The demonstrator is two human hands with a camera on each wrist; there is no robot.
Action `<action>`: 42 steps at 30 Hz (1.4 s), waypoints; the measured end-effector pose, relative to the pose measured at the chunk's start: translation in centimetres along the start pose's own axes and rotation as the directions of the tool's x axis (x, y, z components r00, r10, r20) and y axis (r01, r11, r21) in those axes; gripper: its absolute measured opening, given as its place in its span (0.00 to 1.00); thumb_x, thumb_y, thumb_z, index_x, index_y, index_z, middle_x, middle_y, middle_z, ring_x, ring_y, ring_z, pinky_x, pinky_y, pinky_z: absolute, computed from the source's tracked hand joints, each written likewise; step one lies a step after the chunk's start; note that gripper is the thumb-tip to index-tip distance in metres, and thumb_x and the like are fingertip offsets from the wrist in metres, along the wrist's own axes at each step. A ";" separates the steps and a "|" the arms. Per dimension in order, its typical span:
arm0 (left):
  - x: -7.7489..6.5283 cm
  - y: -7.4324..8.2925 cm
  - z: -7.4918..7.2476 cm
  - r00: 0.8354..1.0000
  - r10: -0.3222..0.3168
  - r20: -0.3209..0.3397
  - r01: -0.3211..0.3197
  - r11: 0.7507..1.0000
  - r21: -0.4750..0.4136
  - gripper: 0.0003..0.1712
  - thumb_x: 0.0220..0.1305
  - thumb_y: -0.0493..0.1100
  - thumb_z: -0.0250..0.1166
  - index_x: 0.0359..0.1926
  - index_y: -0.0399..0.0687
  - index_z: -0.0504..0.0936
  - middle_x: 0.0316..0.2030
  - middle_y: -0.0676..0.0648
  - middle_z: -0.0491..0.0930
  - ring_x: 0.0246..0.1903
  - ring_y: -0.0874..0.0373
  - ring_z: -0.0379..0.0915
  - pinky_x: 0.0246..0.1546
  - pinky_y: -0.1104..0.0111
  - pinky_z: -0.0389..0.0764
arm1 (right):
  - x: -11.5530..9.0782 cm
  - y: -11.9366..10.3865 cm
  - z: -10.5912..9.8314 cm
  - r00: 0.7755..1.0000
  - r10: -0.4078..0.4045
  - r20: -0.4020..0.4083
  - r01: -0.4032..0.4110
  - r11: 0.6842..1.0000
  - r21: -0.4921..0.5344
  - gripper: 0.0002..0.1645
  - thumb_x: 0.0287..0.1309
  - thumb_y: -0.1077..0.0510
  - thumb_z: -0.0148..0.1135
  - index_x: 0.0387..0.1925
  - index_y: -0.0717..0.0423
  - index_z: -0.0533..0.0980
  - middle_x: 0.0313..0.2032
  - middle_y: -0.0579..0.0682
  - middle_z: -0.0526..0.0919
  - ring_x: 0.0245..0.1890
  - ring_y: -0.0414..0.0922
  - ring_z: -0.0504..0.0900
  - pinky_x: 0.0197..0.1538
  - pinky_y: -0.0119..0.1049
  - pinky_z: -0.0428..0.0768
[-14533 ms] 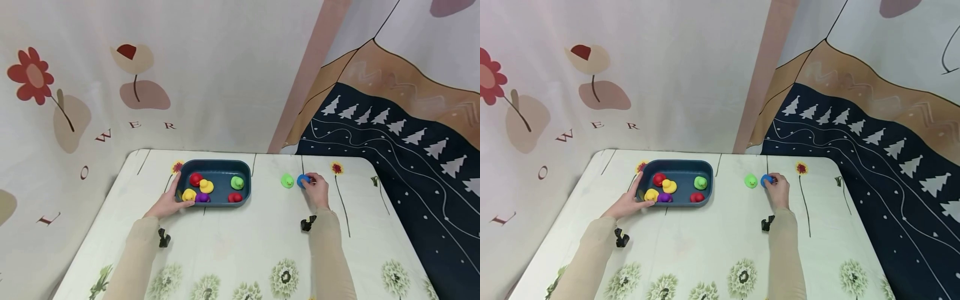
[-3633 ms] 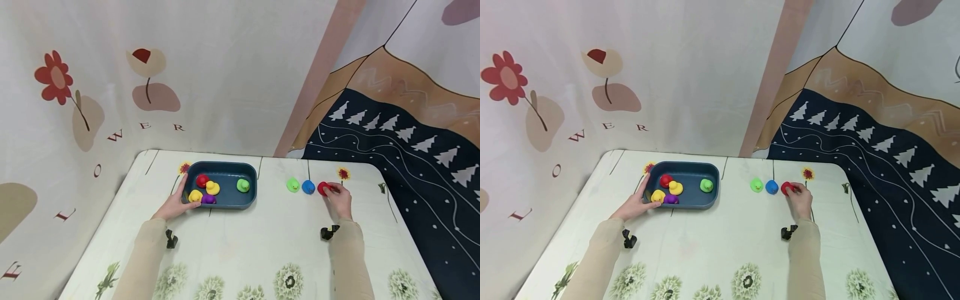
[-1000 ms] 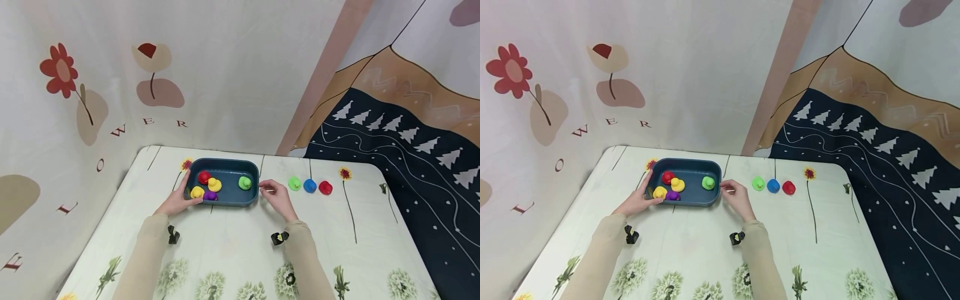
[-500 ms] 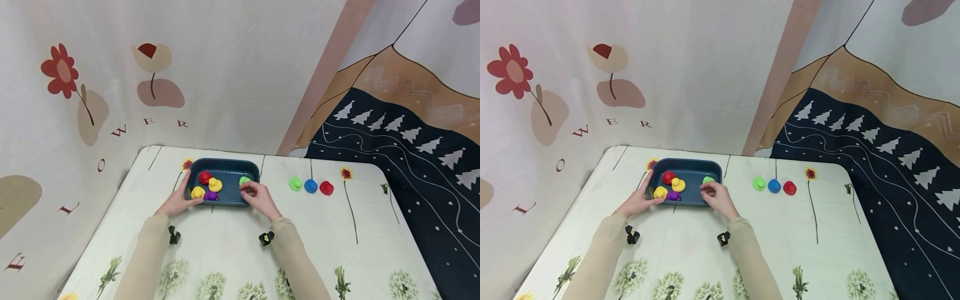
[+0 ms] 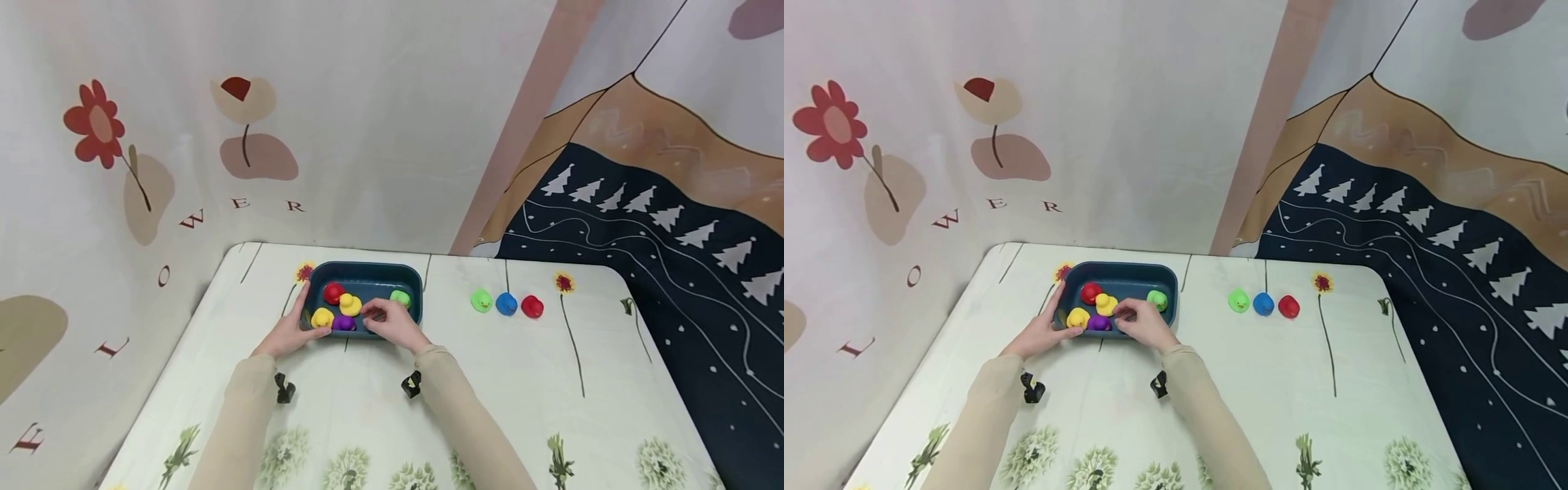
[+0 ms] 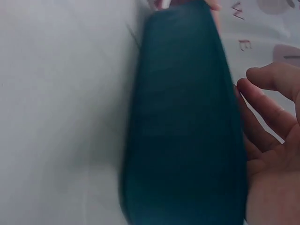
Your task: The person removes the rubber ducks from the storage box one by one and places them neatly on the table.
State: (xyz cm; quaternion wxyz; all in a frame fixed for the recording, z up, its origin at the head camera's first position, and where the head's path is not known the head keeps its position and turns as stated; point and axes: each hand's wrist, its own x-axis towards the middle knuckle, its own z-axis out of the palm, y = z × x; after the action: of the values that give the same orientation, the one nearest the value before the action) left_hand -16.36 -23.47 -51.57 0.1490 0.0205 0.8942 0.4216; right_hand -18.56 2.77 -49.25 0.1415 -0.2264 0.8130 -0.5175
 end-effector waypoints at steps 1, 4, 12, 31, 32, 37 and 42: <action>0.0 0.0 0.0 1.000 -0.004 -0.001 0.004 1.000 -0.004 0.63 0.59 0.58 0.69 0.75 0.69 0.27 0.74 0.34 0.42 0.67 0.28 0.48 0.60 0.35 0.53 | 0.3 0.0 0.2 1.000 0.005 0.016 -0.005 1.000 0.002 0.12 0.61 0.65 0.61 0.47 0.65 0.79 0.44 0.54 0.82 0.41 0.43 0.81 0.47 0.32 0.79; 0.0 -0.1 -0.1 1.000 0.003 -0.004 -0.003 1.000 0.001 0.63 0.59 0.58 0.69 0.75 0.69 0.27 0.73 0.33 0.42 0.66 0.28 0.48 0.60 0.34 0.54 | 1.1 0.0 0.6 0.999 0.020 0.045 -0.021 1.000 0.022 0.13 0.62 0.63 0.62 0.47 0.63 0.79 0.44 0.52 0.82 0.41 0.43 0.80 0.47 0.33 0.78; 0.1 -0.1 0.2 1.000 0.027 -0.007 -0.027 1.000 -0.003 0.64 0.58 0.60 0.69 0.75 0.68 0.27 0.74 0.34 0.42 0.65 0.27 0.51 0.58 0.33 0.56 | 2.5 0.7 0.9 0.989 0.038 0.142 -0.046 0.998 0.051 0.15 0.62 0.63 0.62 0.50 0.60 0.79 0.46 0.51 0.81 0.41 0.42 0.79 0.46 0.32 0.78; -0.4 0.1 0.1 1.000 0.027 -0.014 -0.027 1.000 -0.001 0.64 0.58 0.57 0.69 0.76 0.66 0.28 0.72 0.31 0.46 0.63 0.25 0.55 0.58 0.34 0.58 | 3.5 1.3 1.5 0.959 0.100 0.264 -0.098 0.995 -0.020 0.17 0.61 0.63 0.64 0.52 0.53 0.80 0.44 0.46 0.80 0.37 0.41 0.77 0.44 0.30 0.77; -0.4 0.1 0.1 1.000 0.028 -0.013 -0.028 1.000 -0.001 0.64 0.58 0.57 0.69 0.76 0.66 0.28 0.72 0.31 0.46 0.63 0.25 0.55 0.58 0.34 0.58 | 3.6 1.3 1.5 0.962 0.103 0.254 -0.104 0.995 -0.012 0.17 0.60 0.62 0.66 0.51 0.54 0.81 0.44 0.46 0.81 0.38 0.41 0.77 0.45 0.30 0.77; -0.2 -0.1 0.2 0.999 0.035 -0.016 -0.035 0.999 -0.004 0.64 0.58 0.58 0.70 0.76 0.68 0.28 0.72 0.30 0.46 0.62 0.25 0.56 0.57 0.34 0.59 | 3.6 1.2 1.8 0.975 0.093 0.203 -0.086 0.995 -0.042 0.15 0.57 0.63 0.68 0.47 0.53 0.81 0.42 0.45 0.80 0.38 0.41 0.78 0.45 0.29 0.78; -0.2 -0.2 0.3 0.999 0.028 -0.019 -0.028 1.000 -0.007 0.64 0.58 0.58 0.70 0.75 0.68 0.27 0.72 0.31 0.46 0.63 0.26 0.56 0.57 0.34 0.59 | 3.5 1.3 1.8 0.983 0.059 0.174 -0.054 0.998 -0.036 0.15 0.58 0.63 0.67 0.48 0.55 0.81 0.40 0.47 0.81 0.35 0.42 0.79 0.43 0.29 0.78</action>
State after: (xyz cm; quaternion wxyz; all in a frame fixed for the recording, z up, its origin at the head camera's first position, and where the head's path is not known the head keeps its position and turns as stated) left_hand -16.07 -23.46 -51.86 0.1350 0.0285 0.8936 0.4271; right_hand -21.05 0.06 -51.15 0.2234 -0.2497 0.8114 -0.4788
